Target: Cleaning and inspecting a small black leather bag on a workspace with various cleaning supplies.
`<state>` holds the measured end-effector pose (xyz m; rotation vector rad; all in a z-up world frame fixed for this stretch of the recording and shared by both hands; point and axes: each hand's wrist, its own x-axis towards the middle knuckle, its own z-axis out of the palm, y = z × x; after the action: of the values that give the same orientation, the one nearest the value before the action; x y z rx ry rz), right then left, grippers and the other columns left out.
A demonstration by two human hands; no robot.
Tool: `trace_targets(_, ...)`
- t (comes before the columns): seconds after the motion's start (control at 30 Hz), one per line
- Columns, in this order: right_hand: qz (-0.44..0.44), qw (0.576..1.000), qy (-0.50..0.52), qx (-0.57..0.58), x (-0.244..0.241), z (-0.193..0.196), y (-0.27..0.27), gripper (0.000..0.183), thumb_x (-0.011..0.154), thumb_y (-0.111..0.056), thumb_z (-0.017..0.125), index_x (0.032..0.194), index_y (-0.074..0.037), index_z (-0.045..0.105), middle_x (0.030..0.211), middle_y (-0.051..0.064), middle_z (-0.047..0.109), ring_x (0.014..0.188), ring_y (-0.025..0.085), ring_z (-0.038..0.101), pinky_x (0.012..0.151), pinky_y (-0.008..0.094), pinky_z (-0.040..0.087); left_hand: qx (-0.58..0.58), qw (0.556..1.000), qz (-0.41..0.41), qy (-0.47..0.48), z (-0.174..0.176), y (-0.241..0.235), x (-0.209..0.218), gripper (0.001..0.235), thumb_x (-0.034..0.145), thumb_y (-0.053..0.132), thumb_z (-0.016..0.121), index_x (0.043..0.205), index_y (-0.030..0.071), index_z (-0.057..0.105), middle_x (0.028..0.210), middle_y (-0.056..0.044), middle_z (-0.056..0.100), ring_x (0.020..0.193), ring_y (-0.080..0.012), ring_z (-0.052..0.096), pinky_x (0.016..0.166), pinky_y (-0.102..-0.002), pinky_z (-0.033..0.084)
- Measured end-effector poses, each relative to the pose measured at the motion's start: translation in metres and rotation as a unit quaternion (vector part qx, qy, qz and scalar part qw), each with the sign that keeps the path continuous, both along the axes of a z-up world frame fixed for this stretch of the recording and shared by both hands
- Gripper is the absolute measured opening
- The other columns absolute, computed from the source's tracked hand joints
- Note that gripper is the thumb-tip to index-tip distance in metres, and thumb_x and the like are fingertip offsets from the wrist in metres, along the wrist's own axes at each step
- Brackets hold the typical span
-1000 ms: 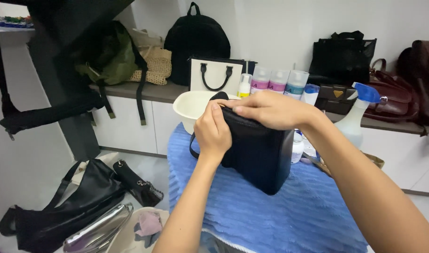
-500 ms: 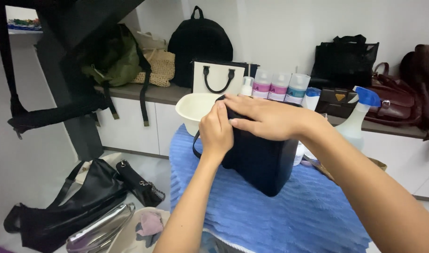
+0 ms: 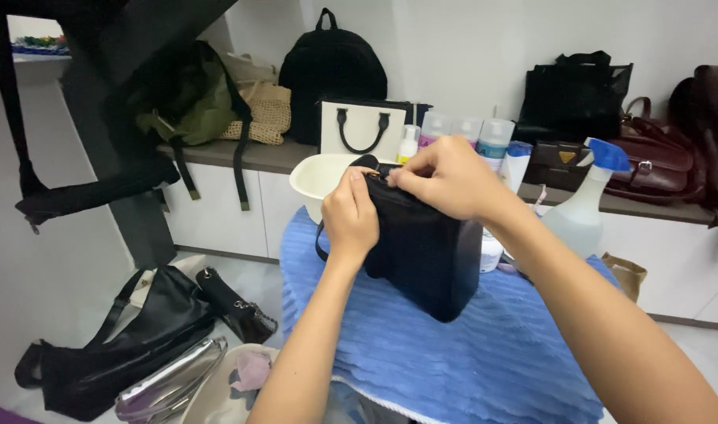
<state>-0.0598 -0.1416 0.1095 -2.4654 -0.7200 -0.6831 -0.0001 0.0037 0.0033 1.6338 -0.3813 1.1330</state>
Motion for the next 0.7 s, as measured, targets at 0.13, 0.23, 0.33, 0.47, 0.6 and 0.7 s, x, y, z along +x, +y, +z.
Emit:
trace_targets(0.13, 0.051, 0.973, -0.208, 0.083, 0.007, -0.036, -0.027, 0.023, 0.098, -0.023, 0.065, 0.084, -0.029, 0.082, 0.060, -0.003, 0.070, 0.051, 0.010, 0.058, 0.060, 0.023, 0.048, 0.012, 1.000, 0.017, -0.001, 0.003, -0.005, 0.000, 0.038, 0.108, 0.027, 0.035, 0.097, 0.014, 0.068, 0.077, -0.021, 0.073, 0.083, -0.0457, 0.072, 0.074, -0.055, 0.056)
trace_targets(0.23, 0.085, 0.910, -0.406, 0.018, 0.005, -0.079, -0.040, 0.042, 0.106, -0.031, 0.040, 0.126, -0.014, 0.073, 0.124, 0.002, 0.075, 0.117, 0.024, 0.068, 0.108, 0.041, 0.045, 0.009, 1.000, 0.024, -0.004, 0.003, -0.007, 0.002, 0.038, 0.108, 0.027, 0.035, 0.097, 0.013, 0.068, 0.076, -0.020, 0.073, 0.082, -0.0442, 0.073, 0.075, -0.052, 0.058)
trace_targets(0.33, 0.057, 0.917, -0.392, 0.038, 0.000, -0.109, -0.042, 0.062, 0.112, -0.038, 0.031, 0.155, 0.006, 0.036, 0.160, 0.026, 0.039, 0.150, 0.042, 0.034, 0.125, 0.053, 0.019, 0.009, 0.999, 0.031, -0.004, 0.001, -0.008, 0.005, 0.037, 0.108, 0.028, 0.036, 0.097, 0.016, 0.069, 0.079, -0.017, 0.074, 0.086, -0.0424, 0.073, 0.079, -0.050, 0.056)
trace_targets(0.47, 0.037, 0.943, -0.331, 0.005, 0.017, -0.158, -0.059, 0.077, 0.109, -0.041, 0.035, 0.163, 0.006, 0.008, 0.169, 0.032, 0.010, 0.156, 0.047, 0.007, 0.126, 0.056, 0.005, -0.005, 1.000, 0.019, -0.011, -0.005, -0.006, 0.014, 0.036, 0.108, 0.025, 0.037, 0.101, 0.013, 0.070, 0.085, -0.021, 0.073, 0.092, -0.0448, 0.071, 0.083, -0.052, 0.054)
trace_targets(0.6, 0.023, 0.972, -0.231, -0.018, 0.007, -0.177, -0.068, 0.084, 0.106, -0.042, 0.045, 0.163, 0.006, 0.006, 0.169, 0.033, 0.006, 0.155, 0.048, 0.006, 0.125, 0.056, 0.005, -0.037, 0.998, -0.013, -0.041, -0.004, -0.006, 0.006, 0.036, 0.110, 0.023, 0.037, 0.109, 0.009, 0.071, 0.097, -0.025, 0.073, 0.102, -0.0482, 0.067, 0.091, -0.053, 0.051)
trace_targets(0.7, -0.002, 0.992, -0.071, 0.102, -0.008, -0.165, -0.067, 0.097, 0.100, -0.038, 0.061, 0.161, 0.007, 0.001, 0.164, 0.042, 0.003, 0.151, 0.057, 0.011, 0.124, 0.064, 0.013, -0.027, 0.996, 0.000, -0.085, -0.007, -0.011, -0.015, 0.033, 0.110, 0.022, 0.037, 0.118, 0.013, 0.068, 0.109, -0.018, 0.074, 0.106, -0.0416, 0.069, 0.096, -0.048, 0.051)
